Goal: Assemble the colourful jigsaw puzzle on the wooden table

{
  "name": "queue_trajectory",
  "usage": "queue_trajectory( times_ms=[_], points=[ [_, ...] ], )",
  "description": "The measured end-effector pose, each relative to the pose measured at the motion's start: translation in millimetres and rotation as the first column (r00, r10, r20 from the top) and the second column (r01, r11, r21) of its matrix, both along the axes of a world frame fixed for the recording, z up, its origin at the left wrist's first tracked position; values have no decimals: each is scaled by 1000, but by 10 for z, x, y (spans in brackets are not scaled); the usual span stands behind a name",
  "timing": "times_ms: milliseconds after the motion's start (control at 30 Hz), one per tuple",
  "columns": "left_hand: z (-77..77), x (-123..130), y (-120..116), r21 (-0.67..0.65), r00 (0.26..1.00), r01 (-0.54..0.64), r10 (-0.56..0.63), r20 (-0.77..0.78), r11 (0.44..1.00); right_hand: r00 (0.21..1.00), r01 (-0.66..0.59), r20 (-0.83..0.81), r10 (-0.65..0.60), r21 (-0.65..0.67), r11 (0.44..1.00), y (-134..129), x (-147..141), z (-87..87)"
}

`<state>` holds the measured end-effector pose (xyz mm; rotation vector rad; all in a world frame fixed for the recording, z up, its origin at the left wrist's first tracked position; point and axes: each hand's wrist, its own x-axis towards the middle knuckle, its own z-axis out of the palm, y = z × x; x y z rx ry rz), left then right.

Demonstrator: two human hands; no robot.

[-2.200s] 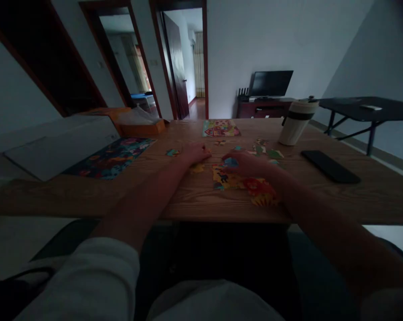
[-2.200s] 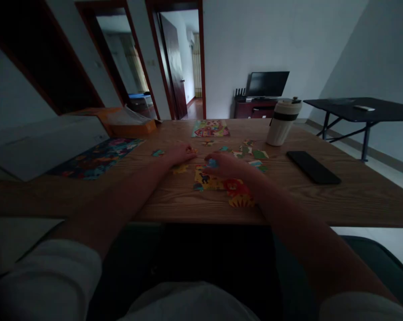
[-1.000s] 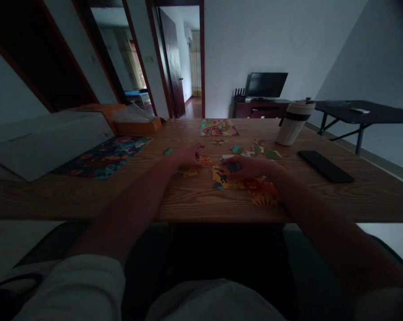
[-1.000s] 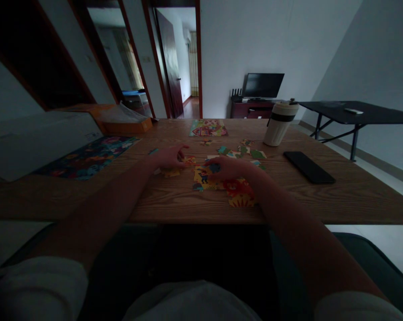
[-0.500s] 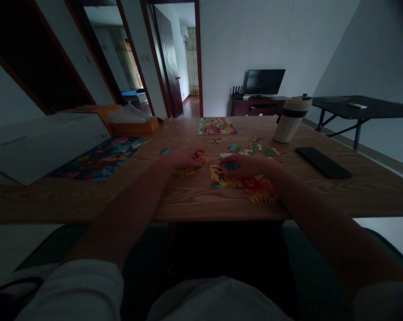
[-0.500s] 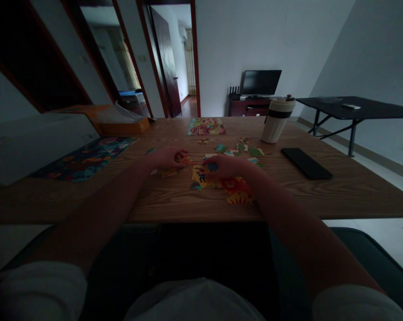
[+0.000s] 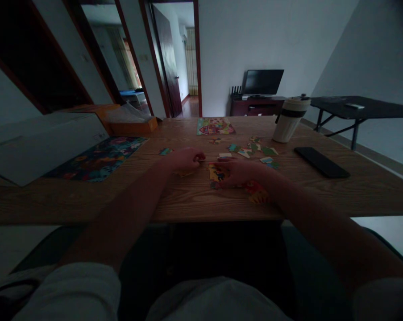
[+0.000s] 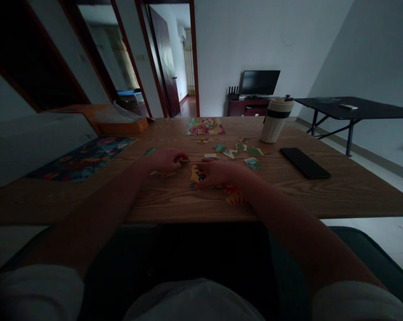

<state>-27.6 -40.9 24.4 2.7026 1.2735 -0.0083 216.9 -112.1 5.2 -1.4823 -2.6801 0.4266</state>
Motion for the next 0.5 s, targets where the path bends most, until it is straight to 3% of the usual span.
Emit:
queue_trajectory(
  times_ms=[200,367,500],
  points=[
    [55,45,-114,-124,995,95,-97,-5,988,998,-25,-58,28,50,998,108,120,-83],
    [3,48,-95,-110,973,228,-224,47,967,996,-33,-79,34,21,999,150,157,-89],
    [-5,55,-89,-128,970,239,-232,70,963,996,-43,-82,46,31,999,178,179,-105]
  ],
)
